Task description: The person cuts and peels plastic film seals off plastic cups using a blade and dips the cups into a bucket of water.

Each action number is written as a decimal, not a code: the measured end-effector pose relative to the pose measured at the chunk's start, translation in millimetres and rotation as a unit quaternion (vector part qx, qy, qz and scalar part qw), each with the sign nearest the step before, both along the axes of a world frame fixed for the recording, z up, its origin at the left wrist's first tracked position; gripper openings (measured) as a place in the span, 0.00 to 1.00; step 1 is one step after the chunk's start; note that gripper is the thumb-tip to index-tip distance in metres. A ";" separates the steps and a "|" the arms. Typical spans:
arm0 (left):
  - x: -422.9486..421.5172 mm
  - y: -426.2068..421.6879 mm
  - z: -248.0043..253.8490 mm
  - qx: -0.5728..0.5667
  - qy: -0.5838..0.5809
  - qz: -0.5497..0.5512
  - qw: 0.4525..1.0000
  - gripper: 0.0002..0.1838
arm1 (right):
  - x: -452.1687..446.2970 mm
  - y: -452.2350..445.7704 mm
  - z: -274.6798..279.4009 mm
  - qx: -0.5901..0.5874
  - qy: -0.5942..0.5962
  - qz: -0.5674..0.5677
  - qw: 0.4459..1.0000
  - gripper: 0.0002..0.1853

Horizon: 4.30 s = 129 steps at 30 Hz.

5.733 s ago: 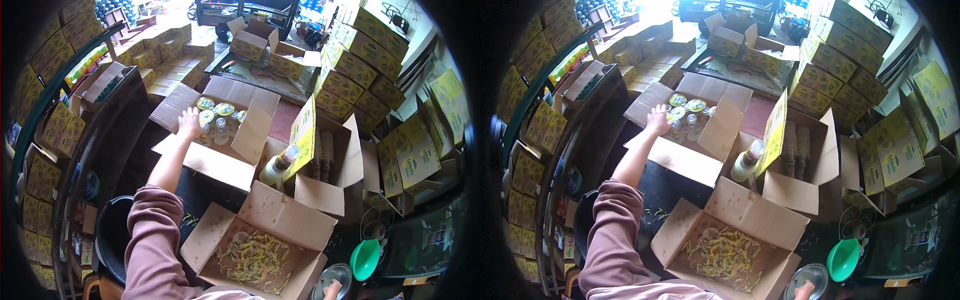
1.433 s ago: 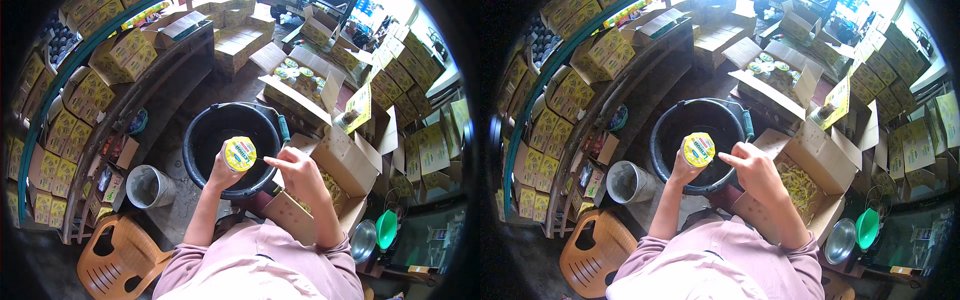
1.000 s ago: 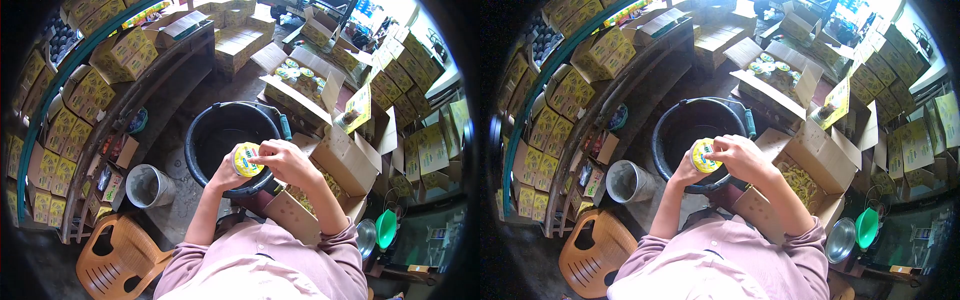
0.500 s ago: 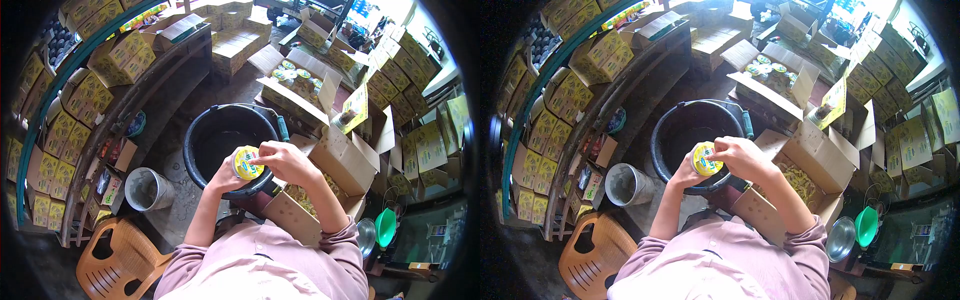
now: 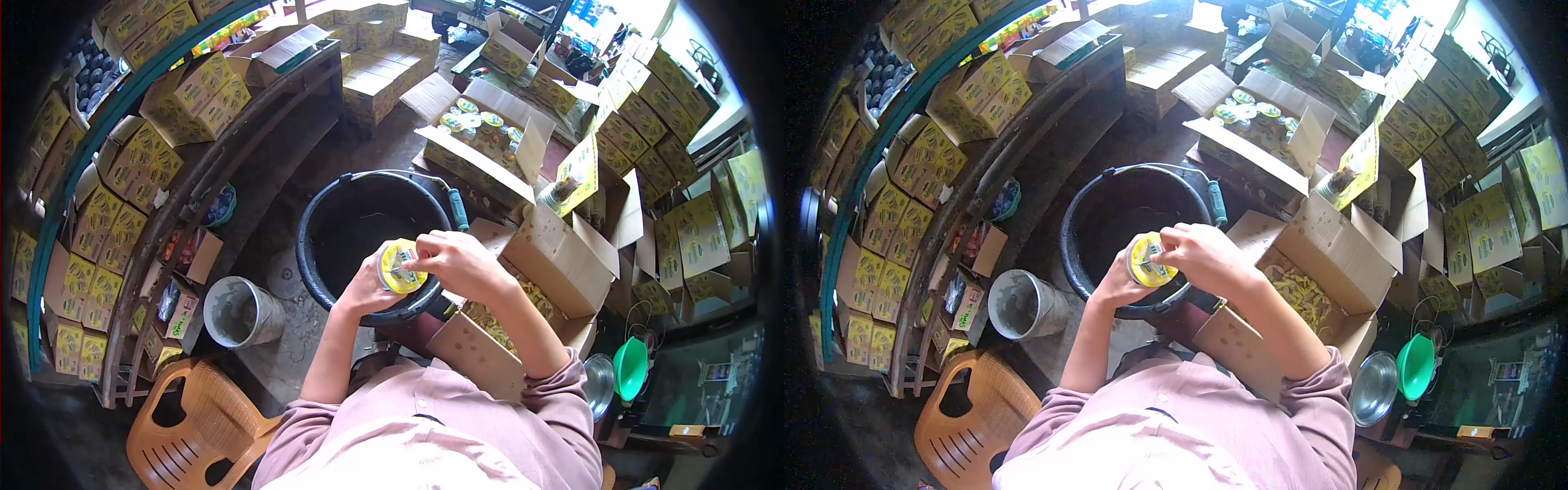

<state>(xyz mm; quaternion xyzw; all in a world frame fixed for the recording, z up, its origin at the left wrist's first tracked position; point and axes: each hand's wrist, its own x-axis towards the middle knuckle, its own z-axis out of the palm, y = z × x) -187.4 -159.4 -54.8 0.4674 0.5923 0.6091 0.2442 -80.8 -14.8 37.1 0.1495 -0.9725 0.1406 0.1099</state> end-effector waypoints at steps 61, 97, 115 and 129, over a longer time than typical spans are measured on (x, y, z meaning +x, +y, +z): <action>-6.1 17.6 21.3 -0.561 0.536 0.097 0.623 0.35 | 234.5 38.7 -190.9 -0.879 -0.082 -0.346 0.316 0.15; -18.4 62.9 38.5 -0.571 0.648 0.030 0.503 0.07 | 323.4 110.9 -217.0 -0.906 0.237 -0.313 0.160 0.04; -17.2 58.2 59.5 -0.547 0.642 0.058 0.534 0.10 | 323.7 100.8 -192.4 -0.910 0.250 -0.280 0.176 0.06; -20.5 38.2 109.4 -0.525 0.520 0.077 0.669 0.29 | 289.3 76.5 -110.3 -0.856 0.270 -0.290 0.333 0.13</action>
